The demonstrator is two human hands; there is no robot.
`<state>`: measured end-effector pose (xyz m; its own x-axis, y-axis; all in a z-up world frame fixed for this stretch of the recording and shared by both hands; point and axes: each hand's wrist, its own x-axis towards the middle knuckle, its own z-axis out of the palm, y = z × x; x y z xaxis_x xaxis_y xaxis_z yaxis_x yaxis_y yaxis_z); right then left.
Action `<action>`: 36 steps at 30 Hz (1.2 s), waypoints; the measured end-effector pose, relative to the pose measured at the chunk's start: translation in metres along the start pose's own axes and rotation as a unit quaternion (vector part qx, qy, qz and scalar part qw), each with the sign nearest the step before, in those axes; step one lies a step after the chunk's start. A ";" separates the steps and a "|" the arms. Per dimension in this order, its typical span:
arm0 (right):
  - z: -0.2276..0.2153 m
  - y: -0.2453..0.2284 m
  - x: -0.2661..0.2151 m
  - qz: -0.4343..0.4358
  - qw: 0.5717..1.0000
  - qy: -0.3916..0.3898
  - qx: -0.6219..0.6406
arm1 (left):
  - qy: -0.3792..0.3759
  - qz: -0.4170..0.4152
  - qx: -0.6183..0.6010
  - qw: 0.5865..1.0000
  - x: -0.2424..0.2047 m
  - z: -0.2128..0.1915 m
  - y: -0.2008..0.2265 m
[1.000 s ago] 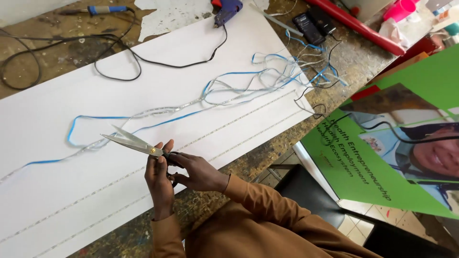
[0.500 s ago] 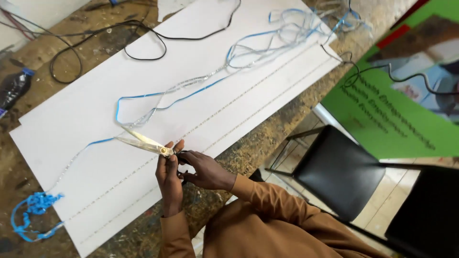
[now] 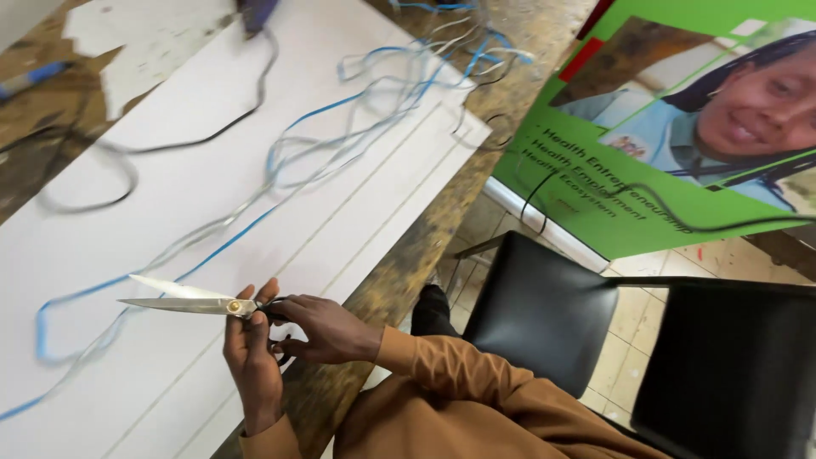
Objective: The person cuts a blue ribbon into small pieces using scissors on a white board. They then arrange the cut pieces and a longer ribbon on the board.
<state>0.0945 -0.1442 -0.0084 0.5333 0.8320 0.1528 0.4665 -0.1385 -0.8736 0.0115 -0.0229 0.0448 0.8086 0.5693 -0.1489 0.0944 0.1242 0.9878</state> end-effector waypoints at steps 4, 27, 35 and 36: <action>-0.108 0.058 -0.006 0.002 0.999 0.030 -0.014 | -0.024 0.006 -0.017 1.000 0.051 0.113 -0.009; -0.464 0.229 -0.106 0.057 0.965 0.242 -0.081 | -0.346 -0.017 -0.011 0.938 0.173 0.416 -0.027; -0.340 0.137 -0.046 -0.015 0.989 0.139 0.052 | -0.300 0.027 -0.058 0.952 0.146 0.310 -0.011; -0.318 0.131 -0.042 -0.031 0.989 0.131 0.065 | -0.282 0.024 -0.061 0.957 0.137 0.289 -0.007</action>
<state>0.3581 -0.3681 0.0174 0.6797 0.6660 0.3074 0.4182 -0.0076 -0.9083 0.2890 -0.1805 0.0307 0.9985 0.0511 -0.0214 0.0095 0.2223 0.9749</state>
